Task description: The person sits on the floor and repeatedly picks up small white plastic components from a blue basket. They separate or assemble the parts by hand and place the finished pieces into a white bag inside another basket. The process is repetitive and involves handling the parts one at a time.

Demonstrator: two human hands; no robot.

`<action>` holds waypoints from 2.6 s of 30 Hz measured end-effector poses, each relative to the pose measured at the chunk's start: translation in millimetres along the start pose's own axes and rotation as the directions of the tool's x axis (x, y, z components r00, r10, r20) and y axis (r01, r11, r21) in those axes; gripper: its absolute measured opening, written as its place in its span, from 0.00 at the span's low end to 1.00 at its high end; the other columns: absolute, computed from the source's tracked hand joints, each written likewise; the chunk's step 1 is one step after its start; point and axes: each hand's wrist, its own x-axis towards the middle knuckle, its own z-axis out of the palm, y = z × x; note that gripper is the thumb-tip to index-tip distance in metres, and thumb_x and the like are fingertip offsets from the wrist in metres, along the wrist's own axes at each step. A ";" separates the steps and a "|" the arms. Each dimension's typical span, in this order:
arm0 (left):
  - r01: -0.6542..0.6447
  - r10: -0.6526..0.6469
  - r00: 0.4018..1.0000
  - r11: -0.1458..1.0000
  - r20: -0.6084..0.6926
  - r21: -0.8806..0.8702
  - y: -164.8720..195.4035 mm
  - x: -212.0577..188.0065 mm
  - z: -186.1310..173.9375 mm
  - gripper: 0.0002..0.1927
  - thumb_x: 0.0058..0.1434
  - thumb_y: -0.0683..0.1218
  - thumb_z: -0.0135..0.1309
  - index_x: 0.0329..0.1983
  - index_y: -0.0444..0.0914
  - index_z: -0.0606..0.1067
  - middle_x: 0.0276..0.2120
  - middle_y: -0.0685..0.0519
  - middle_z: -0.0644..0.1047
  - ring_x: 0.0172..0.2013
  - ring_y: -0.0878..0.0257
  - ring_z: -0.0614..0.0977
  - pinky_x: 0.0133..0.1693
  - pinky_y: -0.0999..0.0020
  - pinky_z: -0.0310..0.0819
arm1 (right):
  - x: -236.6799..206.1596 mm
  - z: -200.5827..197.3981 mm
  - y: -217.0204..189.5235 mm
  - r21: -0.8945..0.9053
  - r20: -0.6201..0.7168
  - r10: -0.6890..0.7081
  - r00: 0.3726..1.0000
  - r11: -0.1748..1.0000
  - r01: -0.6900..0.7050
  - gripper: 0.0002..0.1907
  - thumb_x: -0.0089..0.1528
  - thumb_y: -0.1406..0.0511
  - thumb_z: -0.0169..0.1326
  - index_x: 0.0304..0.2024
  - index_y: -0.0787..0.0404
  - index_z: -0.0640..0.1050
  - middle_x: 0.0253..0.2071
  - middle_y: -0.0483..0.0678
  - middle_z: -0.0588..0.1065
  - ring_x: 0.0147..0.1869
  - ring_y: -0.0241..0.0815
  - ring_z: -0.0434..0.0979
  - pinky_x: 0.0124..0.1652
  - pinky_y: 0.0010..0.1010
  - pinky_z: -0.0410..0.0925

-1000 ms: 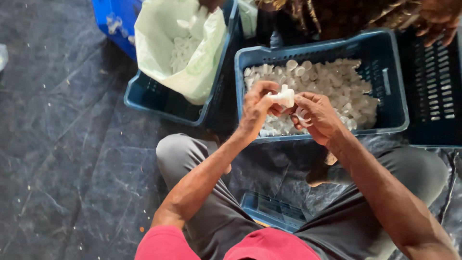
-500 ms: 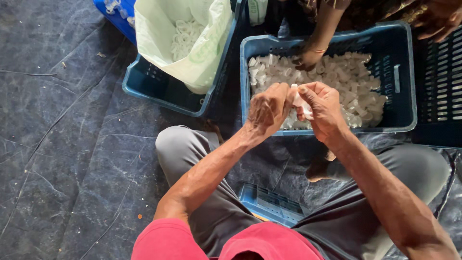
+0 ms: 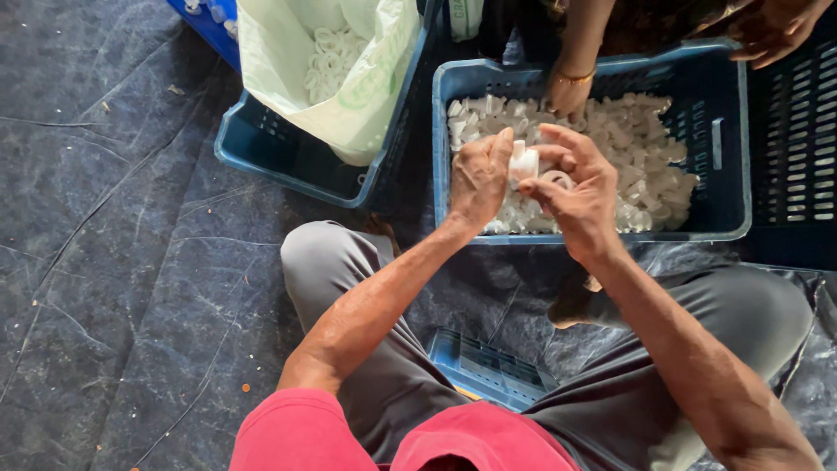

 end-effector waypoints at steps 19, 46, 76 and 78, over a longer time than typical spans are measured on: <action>-0.330 0.340 0.940 0.906 0.007 0.264 22.7 -10.4 -9.7 0.19 0.73 0.51 0.47 0.28 0.36 0.72 0.25 0.42 0.76 0.28 0.42 0.80 0.30 0.51 0.72 | 10.8 -24.7 2.3 0.390 0.238 0.392 0.889 0.800 -0.457 0.28 0.67 0.57 0.62 0.59 0.74 0.77 0.42 0.55 0.77 0.32 0.37 0.79 0.23 0.21 0.68; -0.512 0.533 0.846 0.790 0.035 0.338 18.4 -11.0 -6.8 0.15 0.72 0.49 0.51 0.30 0.37 0.71 0.26 0.46 0.75 0.27 0.49 0.80 0.30 0.57 0.73 | 10.0 -28.2 -4.0 0.326 0.294 0.475 0.830 0.766 -0.554 0.23 0.73 0.55 0.55 0.51 0.73 0.73 0.36 0.55 0.78 0.29 0.38 0.77 0.21 0.23 0.65; -0.255 0.258 0.966 0.924 0.026 0.286 0.6 -6.0 2.0 0.22 0.73 0.55 0.47 0.29 0.37 0.76 0.23 0.45 0.77 0.27 0.49 0.82 0.29 0.59 0.72 | 9.0 -30.8 8.1 0.245 0.214 0.366 0.906 0.877 -0.412 0.19 0.63 0.66 0.61 0.55 0.65 0.75 0.40 0.46 0.77 0.32 0.31 0.76 0.26 0.18 0.68; -0.116 0.117 0.993 0.965 0.012 0.235 -7.7 1.0 6.2 0.26 0.72 0.59 0.46 0.31 0.36 0.79 0.23 0.46 0.77 0.25 0.51 0.82 0.29 0.60 0.71 | 9.9 -25.6 11.0 0.149 0.164 0.315 0.935 0.929 -0.339 0.20 0.62 0.69 0.62 0.56 0.64 0.75 0.40 0.47 0.77 0.32 0.29 0.76 0.25 0.18 0.66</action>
